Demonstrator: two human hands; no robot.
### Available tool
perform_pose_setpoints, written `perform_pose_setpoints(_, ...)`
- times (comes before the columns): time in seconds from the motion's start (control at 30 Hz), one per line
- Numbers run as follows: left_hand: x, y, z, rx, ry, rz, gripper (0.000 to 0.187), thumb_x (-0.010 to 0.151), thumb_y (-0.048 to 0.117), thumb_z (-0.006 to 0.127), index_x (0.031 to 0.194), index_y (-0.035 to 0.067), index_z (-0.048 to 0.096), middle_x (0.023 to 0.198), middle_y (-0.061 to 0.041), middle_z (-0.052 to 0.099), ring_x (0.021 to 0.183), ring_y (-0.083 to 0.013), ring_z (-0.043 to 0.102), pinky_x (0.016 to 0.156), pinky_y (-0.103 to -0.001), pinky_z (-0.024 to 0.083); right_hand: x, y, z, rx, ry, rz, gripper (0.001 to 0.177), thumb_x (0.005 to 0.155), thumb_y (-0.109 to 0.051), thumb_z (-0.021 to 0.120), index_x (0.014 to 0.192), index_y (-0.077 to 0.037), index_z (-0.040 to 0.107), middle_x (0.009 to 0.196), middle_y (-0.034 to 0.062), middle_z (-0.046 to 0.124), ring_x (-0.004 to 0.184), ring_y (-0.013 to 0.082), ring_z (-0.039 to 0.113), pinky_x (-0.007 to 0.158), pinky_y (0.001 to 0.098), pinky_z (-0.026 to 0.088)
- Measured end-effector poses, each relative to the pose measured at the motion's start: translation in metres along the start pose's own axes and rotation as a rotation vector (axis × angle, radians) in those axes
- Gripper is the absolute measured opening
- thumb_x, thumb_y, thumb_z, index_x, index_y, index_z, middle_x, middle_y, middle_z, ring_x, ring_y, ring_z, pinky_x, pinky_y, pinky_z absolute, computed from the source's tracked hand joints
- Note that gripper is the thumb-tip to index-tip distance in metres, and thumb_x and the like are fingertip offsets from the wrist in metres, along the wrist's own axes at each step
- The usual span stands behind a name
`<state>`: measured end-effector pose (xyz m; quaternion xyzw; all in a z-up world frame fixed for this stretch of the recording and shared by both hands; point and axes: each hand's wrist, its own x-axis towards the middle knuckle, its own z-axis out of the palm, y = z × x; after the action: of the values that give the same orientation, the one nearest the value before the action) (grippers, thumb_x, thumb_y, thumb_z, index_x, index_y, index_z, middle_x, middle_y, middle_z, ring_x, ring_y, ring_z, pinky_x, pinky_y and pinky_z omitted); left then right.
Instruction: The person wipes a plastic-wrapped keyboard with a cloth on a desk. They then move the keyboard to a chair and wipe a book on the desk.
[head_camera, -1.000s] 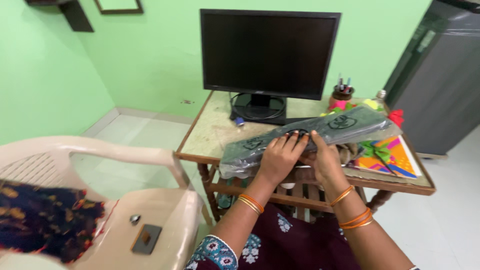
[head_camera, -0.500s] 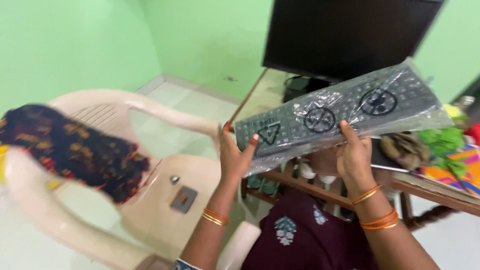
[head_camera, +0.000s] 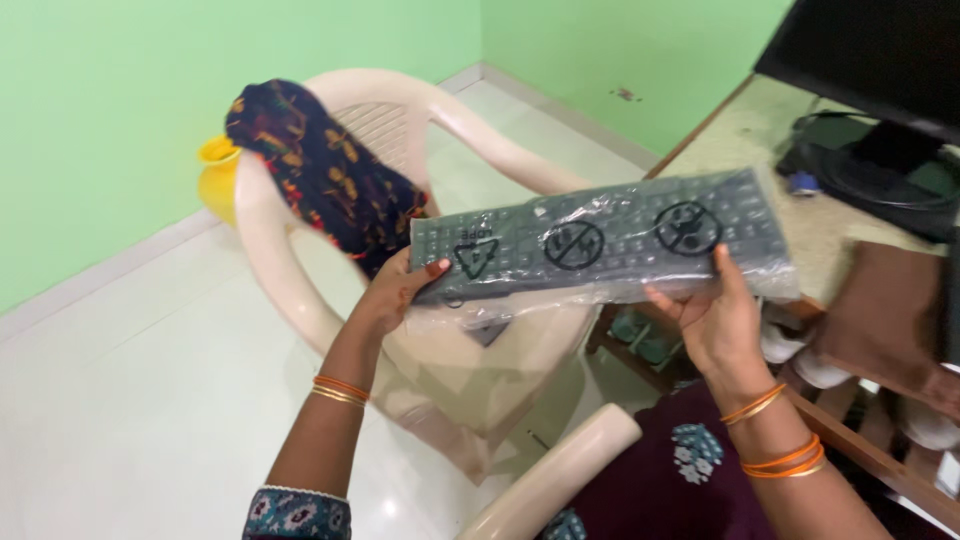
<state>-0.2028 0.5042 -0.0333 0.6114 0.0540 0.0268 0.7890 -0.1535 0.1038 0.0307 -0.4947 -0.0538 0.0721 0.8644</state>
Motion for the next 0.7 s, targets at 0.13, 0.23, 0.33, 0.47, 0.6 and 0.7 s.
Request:
perform_pose_setpoints(0.13,-0.002,-0.019,-0.053,0.075,-0.003,-0.175,0.050,0.086,0.025,0.080,0.126,0.000,0.065,0.110,-0.006,0.075,0.094,-0.0134,0.069,0.082,-0.029,0.058,0.007,0.048,0.006,-0.055,0.022,0.129,0.039,0.105,-0.034,0.047,0.134,-0.010,0.055,0.127,0.0044,0.067,0.110,0.0244,0.067,0.091,0.0457,0.058)
perform_pose_setpoints(0.23,0.005,-0.041,-0.086,0.288,-0.006,-0.365,0.052,0.087,0.031,0.081,0.126,-0.001,0.068,0.105,-0.008,0.073,0.086,-0.0173,0.065,0.071,-0.032,0.053,0.014,0.074,-0.003,-0.068,0.009,0.220,0.033,0.103,-0.027,0.053,0.131,-0.010,0.057,0.125,0.0023,0.067,0.110,0.0215,0.066,0.092,0.0444,0.057)
perform_pose_setpoints(0.33,0.007,-0.056,-0.107,0.378,-0.096,-0.474,0.054,0.079,0.035,0.082,0.123,0.008,0.064,0.101,-0.004,0.073,0.082,-0.0147,0.066,0.065,-0.033,0.056,0.021,0.096,-0.018,-0.089,-0.006,0.286,0.029,0.099,-0.021,0.061,0.126,-0.011,0.061,0.121,0.0018,0.067,0.109,0.0190,0.067,0.092,0.0434,0.058)
perform_pose_setpoints(0.47,0.014,-0.057,-0.115,0.515,-0.059,-0.707,0.057,0.068,0.043,0.084,0.116,0.023,0.061,0.096,0.004,0.072,0.075,-0.0117,0.067,0.061,-0.035,0.056,0.031,0.122,-0.039,-0.150,0.000,0.337,0.026,0.099,-0.021,0.065,0.121,-0.009,0.065,0.116,0.0043,0.069,0.101,0.0180,0.068,0.086,0.0382,0.056)
perform_pose_setpoints(0.6,0.034,-0.063,-0.124,0.980,-0.093,-0.784,0.080,0.071,0.070,0.081,0.085,-0.008,0.065,0.070,-0.017,0.060,0.052,-0.0259,0.056,0.050,-0.039,0.050,0.042,0.146,-0.060,-0.195,0.117,0.379,0.025,0.098,-0.020,0.070,0.114,-0.002,0.064,0.109,0.0103,0.069,0.092,0.0206,0.070,0.081,0.0345,0.059)
perform_pose_setpoints(0.7,0.050,-0.078,-0.130,0.951,-0.133,-0.836,0.079,0.066,0.071,0.083,0.076,-0.005,0.063,0.070,-0.016,0.059,0.054,-0.0267,0.059,0.053,-0.041,0.054,0.043,0.164,-0.068,-0.230,0.212,0.470,0.025,0.093,-0.023,0.067,0.110,-0.004,0.063,0.104,0.0137,0.070,0.083,0.0249,0.072,0.073,0.0339,0.059)
